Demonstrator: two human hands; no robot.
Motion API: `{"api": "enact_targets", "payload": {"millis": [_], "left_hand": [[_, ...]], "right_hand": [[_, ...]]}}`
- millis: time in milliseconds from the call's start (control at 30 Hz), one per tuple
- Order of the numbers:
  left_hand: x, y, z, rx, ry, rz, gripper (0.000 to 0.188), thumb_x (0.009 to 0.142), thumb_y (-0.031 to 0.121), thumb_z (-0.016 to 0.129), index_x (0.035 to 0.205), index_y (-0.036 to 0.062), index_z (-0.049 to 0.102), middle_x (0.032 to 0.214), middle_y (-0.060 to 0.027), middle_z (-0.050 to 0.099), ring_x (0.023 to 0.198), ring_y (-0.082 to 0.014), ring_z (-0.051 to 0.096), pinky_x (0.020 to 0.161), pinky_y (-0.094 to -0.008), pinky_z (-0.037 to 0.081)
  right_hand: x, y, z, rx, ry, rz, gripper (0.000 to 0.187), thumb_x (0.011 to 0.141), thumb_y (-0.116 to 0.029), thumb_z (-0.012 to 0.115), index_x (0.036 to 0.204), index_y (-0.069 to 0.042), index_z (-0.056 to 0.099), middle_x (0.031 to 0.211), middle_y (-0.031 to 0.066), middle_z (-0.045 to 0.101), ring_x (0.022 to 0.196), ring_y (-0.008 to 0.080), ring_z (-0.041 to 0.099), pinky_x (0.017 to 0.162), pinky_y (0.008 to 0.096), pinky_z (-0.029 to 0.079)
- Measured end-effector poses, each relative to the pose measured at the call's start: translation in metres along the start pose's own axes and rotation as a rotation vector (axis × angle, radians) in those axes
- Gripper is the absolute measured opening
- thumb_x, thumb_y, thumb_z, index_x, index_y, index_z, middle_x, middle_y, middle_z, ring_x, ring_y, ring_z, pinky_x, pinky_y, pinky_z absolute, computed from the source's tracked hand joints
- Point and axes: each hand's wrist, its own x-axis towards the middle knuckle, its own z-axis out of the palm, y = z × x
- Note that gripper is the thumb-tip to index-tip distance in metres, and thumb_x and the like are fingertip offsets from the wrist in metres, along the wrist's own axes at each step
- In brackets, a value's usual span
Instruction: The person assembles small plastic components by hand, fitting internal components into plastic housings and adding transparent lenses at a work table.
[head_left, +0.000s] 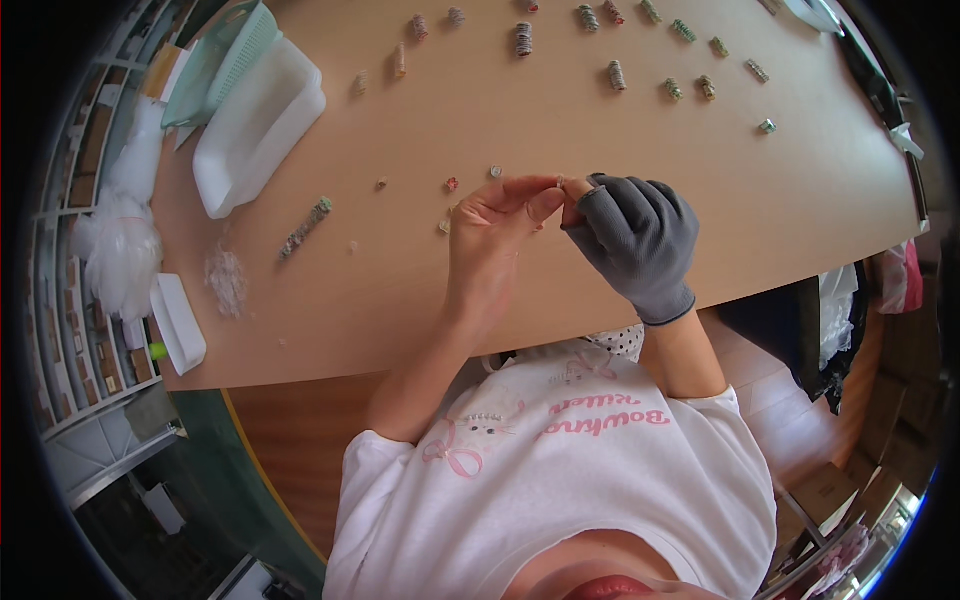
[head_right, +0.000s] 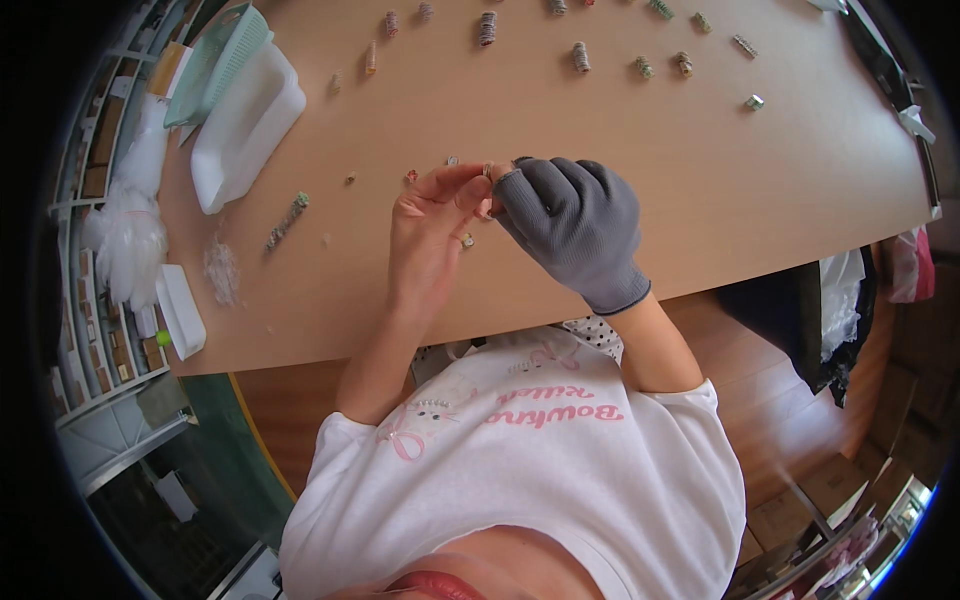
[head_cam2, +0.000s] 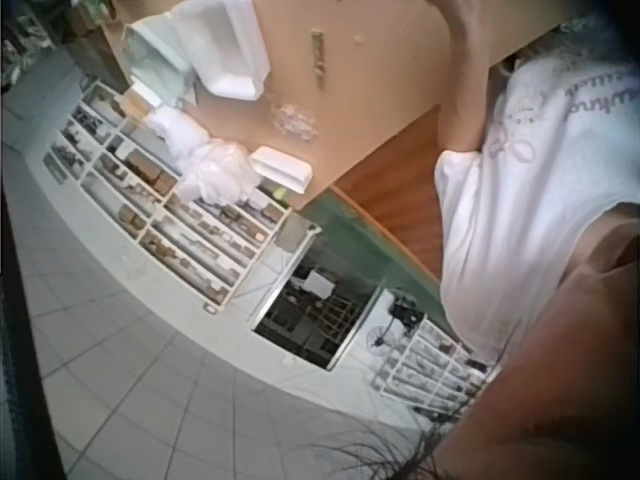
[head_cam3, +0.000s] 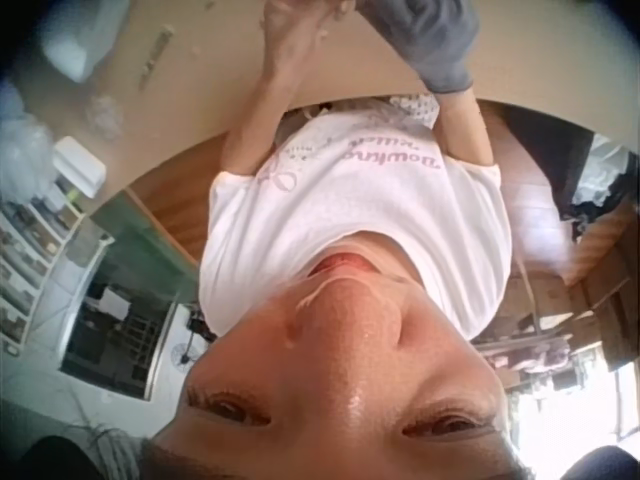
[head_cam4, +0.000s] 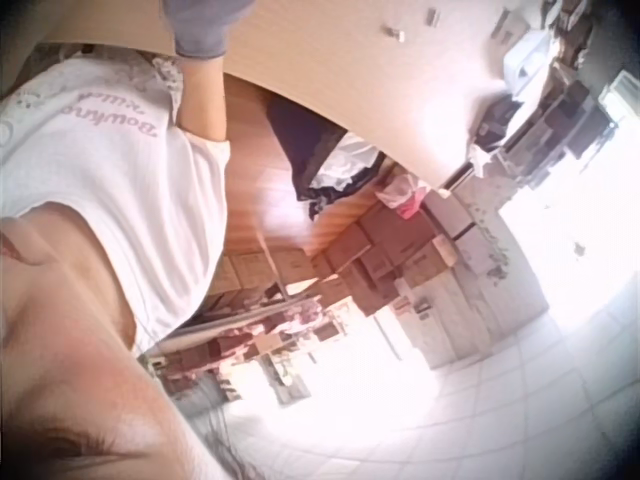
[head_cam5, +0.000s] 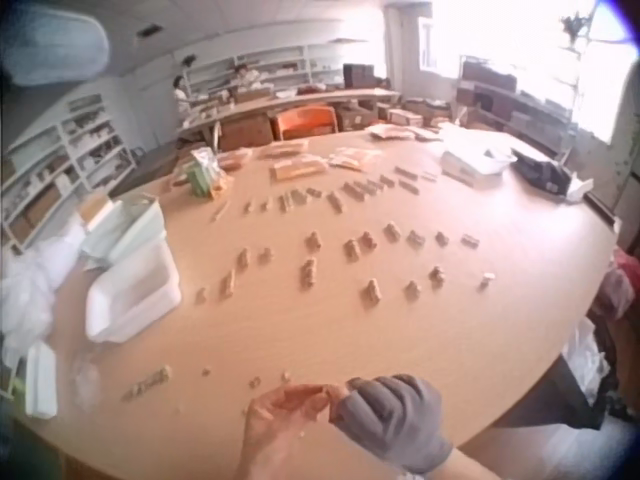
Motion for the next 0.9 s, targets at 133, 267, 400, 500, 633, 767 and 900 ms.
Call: {"api": "enact_targets", "payload": {"millis": [133,267,400,500,633,767,900], "left_hand": [[-0.001,0.008,0.005,-0.026,0.015,-0.007,0.023,0.089,0.013,0.075,0.109,0.0023,0.072,0.097,-0.0034,0.073,0.085,-0.0062,0.063,0.077,-0.0231,0.046],[0.000,0.008,0.001,0.054,0.092,0.074,0.025,0.090,0.012,0.074,0.114,0.0027,0.070,0.101,-0.0054,0.073,0.088,-0.0074,0.064,0.081,-0.0242,0.050],[-0.001,0.014,-0.006,-0.194,-0.008,-0.051,0.025,0.092,0.009,0.071,0.115,0.0029,0.069,0.103,-0.0071,0.073,0.092,-0.0093,0.066,0.082,-0.0248,0.053],[-0.004,0.014,-0.005,-0.196,-0.016,-0.049,0.023,0.091,0.007,0.071,0.114,0.0029,0.069,0.103,-0.0072,0.073,0.091,-0.0101,0.067,0.080,-0.0248,0.053],[-0.005,0.009,-0.004,-0.168,-0.009,0.021,0.023,0.090,0.003,0.071,0.113,0.0018,0.069,0.100,-0.0070,0.073,0.088,-0.0104,0.066,0.077,-0.0249,0.052],[-0.004,0.002,-0.007,-0.118,-0.049,0.088,0.023,0.092,-0.001,0.067,0.114,0.0016,0.068,0.108,-0.0096,0.072,0.099,-0.0161,0.069,0.094,-0.0297,0.055],[-0.005,0.004,0.004,-0.105,0.071,0.081,0.020,0.088,0.000,0.072,0.108,-0.0007,0.071,0.097,-0.0069,0.073,0.084,-0.0096,0.065,0.074,-0.0234,0.049]], "right_hand": [[0.002,0.002,0.000,0.059,-0.020,-0.033,0.028,0.072,-0.024,0.078,0.095,-0.017,0.064,0.084,-0.0010,0.065,0.063,0.0160,0.061,0.052,0.0302,0.045],[-0.003,-0.001,0.000,0.230,-0.076,0.005,0.026,0.069,-0.022,0.079,0.090,-0.016,0.065,0.081,-0.0008,0.065,0.063,0.0172,0.061,0.054,0.0307,0.046],[0.002,0.001,-0.001,0.352,-0.021,0.143,0.024,0.070,-0.020,0.077,0.091,-0.015,0.067,0.080,-0.0005,0.065,0.064,0.0183,0.062,0.056,0.0311,0.047],[0.009,0.001,-0.002,0.277,0.015,0.166,0.027,0.070,-0.018,0.076,0.096,-0.015,0.069,0.081,-0.0007,0.065,0.066,0.0188,0.063,0.058,0.0310,0.048],[0.012,0.002,-0.004,0.105,-0.030,-0.004,0.028,0.073,-0.018,0.074,0.100,-0.016,0.069,0.085,-0.0017,0.066,0.067,0.0159,0.062,0.056,0.0297,0.047],[0.009,-0.002,-0.005,-0.026,-0.060,-0.065,0.022,0.074,-0.017,0.072,0.095,-0.017,0.067,0.087,-0.0032,0.065,0.064,0.0131,0.059,0.052,0.0290,0.044],[0.007,-0.001,0.000,-0.029,-0.074,-0.066,0.017,0.074,-0.018,0.072,0.090,-0.016,0.064,0.087,-0.0039,0.063,0.064,0.0130,0.059,0.052,0.0290,0.043]]}}
